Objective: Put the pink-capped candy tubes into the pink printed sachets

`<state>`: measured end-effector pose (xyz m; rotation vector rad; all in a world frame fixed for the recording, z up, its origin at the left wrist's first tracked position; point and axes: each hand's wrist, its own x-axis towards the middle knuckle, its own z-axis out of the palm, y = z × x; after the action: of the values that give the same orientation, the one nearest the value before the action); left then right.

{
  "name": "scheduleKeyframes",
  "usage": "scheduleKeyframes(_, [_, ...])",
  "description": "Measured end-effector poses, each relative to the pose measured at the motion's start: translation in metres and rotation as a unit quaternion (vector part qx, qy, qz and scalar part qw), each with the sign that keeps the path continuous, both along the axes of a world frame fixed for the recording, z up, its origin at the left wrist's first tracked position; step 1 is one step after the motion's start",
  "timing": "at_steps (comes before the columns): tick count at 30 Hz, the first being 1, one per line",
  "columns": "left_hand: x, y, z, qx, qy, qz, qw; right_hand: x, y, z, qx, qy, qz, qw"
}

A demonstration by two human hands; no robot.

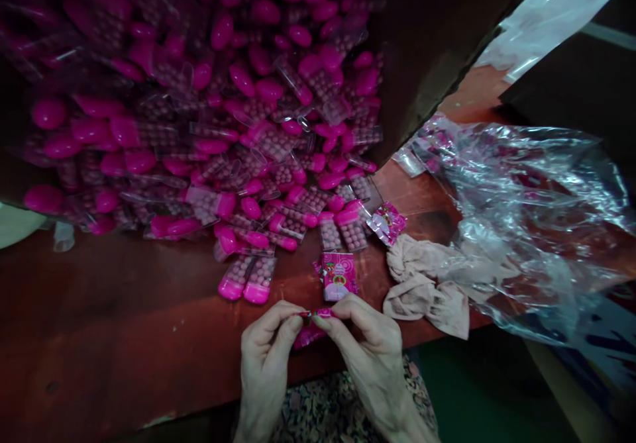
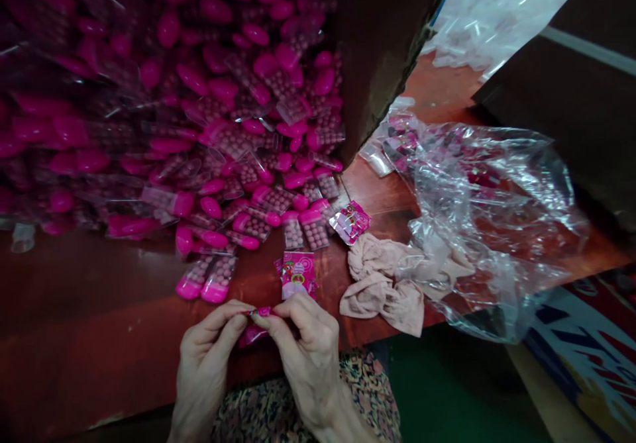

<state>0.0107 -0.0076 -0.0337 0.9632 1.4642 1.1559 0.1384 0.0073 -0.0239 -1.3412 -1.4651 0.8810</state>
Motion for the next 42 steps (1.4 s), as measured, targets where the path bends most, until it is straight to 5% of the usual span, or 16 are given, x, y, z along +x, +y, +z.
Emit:
scheduleKeyframes(10, [-0.010, -0.010, -0.007, -0.073, -0.149, 0.027, 0.986, 0.000, -0.001, 0.004, 0.056, -0.053, 0.064, 0.995])
scheduleKeyframes(23, [-0.012, -0.011, -0.009, -0.048, -0.133, 0.037, 0.989, -0.009, 0.000, 0.005, 0.027, -0.041, 0.072, 0.996])
scheduleKeyframes(29, [-0.024, -0.014, -0.008, -0.089, -0.151, 0.159, 0.972, -0.016, 0.012, 0.007, -0.011, -0.070, 0.087, 0.994])
scheduleKeyframes(34, [-0.045, -0.011, -0.002, -0.088, -0.181, 0.285, 0.937, -0.048, 0.028, -0.006, -0.009, -0.177, 0.083, 0.981])
scheduleKeyframes(38, [-0.054, -0.009, 0.000, -0.074, -0.197, 0.321, 0.923, -0.070, 0.037, -0.017, -0.005, -0.322, 0.048, 0.946])
scheduleKeyframes(42, [-0.056, -0.007, -0.001, -0.073, -0.213, 0.315, 0.922, -0.067, 0.038, -0.018, -0.014, -0.299, 0.049, 0.953])
